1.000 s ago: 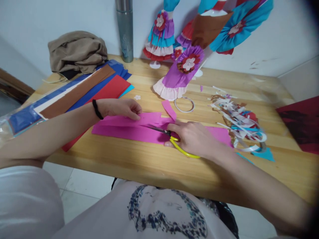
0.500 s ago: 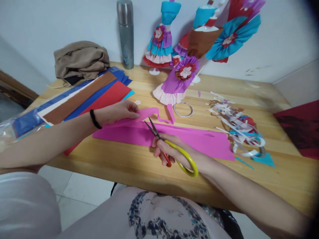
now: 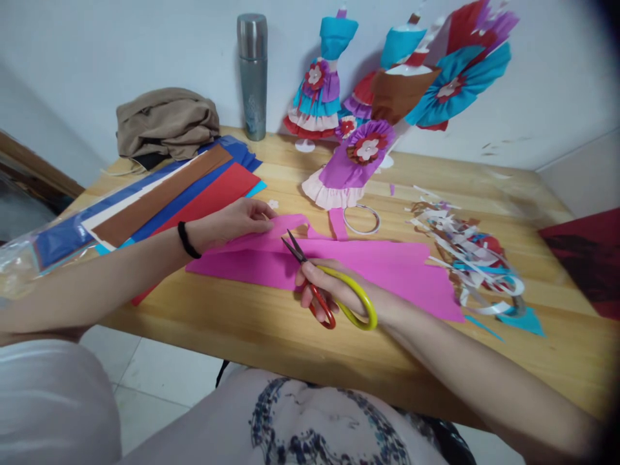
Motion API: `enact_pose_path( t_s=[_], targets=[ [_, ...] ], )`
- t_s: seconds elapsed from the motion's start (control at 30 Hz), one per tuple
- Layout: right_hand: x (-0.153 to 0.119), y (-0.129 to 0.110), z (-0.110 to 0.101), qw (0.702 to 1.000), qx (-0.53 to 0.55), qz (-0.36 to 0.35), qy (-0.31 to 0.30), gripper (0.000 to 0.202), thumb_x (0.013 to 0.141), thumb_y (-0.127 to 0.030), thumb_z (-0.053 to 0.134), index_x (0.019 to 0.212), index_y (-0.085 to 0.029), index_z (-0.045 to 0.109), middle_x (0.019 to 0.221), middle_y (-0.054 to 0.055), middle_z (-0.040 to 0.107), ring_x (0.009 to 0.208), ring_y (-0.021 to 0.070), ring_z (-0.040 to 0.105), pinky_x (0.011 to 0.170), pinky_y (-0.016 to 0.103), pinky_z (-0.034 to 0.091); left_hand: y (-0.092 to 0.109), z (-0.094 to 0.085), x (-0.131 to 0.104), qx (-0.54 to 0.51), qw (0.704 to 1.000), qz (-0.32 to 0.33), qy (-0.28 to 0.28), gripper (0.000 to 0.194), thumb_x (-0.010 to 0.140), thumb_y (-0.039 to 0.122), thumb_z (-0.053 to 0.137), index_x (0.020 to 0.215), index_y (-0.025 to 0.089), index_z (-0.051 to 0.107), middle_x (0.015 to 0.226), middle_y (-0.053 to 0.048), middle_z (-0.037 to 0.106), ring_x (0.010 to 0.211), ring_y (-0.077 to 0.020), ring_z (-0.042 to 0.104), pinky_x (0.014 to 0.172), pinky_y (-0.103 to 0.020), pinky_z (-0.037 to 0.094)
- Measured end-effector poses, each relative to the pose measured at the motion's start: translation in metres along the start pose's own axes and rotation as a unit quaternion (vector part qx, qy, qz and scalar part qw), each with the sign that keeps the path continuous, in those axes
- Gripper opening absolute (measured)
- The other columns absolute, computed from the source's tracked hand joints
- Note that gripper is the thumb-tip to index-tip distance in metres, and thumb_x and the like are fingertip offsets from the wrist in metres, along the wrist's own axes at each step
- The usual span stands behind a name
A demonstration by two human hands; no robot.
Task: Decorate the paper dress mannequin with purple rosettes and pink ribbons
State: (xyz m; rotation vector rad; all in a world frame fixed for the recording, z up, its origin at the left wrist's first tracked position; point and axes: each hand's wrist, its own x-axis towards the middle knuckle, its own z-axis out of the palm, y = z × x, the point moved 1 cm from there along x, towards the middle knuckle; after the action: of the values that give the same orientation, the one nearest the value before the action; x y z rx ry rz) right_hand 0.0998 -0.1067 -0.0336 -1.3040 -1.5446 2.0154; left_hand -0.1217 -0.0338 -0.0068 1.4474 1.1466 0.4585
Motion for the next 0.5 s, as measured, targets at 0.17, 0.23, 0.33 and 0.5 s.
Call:
enact_pose_path(
  t_s=[0.17, 0.23, 0.33, 0.5],
  targets=[
    [0.009, -0.005, 0.001, 1.0, 0.004, -0.006, 0.014, 0.053, 0.085, -0.069, 0.05, 0.089, -0.017, 0.054, 0.062, 0.0, 0.063, 0.039, 0.0098, 0.056, 0.031, 0.018, 0.038, 0.008, 0.004, -0.003, 0.023, 1.0, 0.001, -0.02, 0.023, 0.079, 0.025, 0.065, 0.098, 0.012, 0.065, 0.082, -0.001, 0.065, 0.071, -0.0112, 0.056, 0.063, -0.022, 0.04],
    [0.012, -0.006, 0.002, 1.0, 0.007, -0.007, 0.017, 0.051, 0.086, -0.068, 0.05, 0.089, -0.017, 0.053, 0.061, 0.0, 0.063, 0.039, 0.0098, 0.056, 0.031, 0.018, 0.038, 0.009, 0.005, -0.004, 0.028, 1.0, -0.007, -0.01, 0.025, 0.079, 0.023, 0.064, 0.101, 0.011, 0.064, 0.075, 0.001, 0.061, 0.065, -0.009, 0.052, 0.058, -0.021, 0.037],
    [0.015, -0.008, 0.005, 1.0, 0.005, -0.013, 0.022, 0.051, 0.086, -0.067, 0.049, 0.087, -0.017, 0.052, 0.06, -0.001, 0.061, 0.037, 0.0092, 0.054, 0.031, 0.018, 0.038, 0.006, 0.007, -0.004, 0.022, 1.0, -0.007, -0.003, 0.033, 0.077, 0.022, 0.066, 0.109, 0.011, 0.062, 0.067, 0.005, 0.054, 0.056, -0.0066, 0.044, 0.054, -0.02, 0.032],
    [0.018, -0.01, 0.01, 0.998, 0.0, -0.048, 0.042, 0.049, 0.085, -0.068, 0.05, 0.08, -0.019, 0.05, 0.054, -0.005, 0.053, 0.034, 0.0083, 0.05, 0.029, 0.018, 0.038, 0.005, 0.008, -0.004, 0.001, 1.0, -0.001, -0.007, 0.041, 0.077, 0.022, 0.067, 0.115, 0.012, 0.06, 0.066, 0.005, 0.053, 0.055, -0.0071, 0.042, 0.052, -0.02, 0.03]
  ],
)
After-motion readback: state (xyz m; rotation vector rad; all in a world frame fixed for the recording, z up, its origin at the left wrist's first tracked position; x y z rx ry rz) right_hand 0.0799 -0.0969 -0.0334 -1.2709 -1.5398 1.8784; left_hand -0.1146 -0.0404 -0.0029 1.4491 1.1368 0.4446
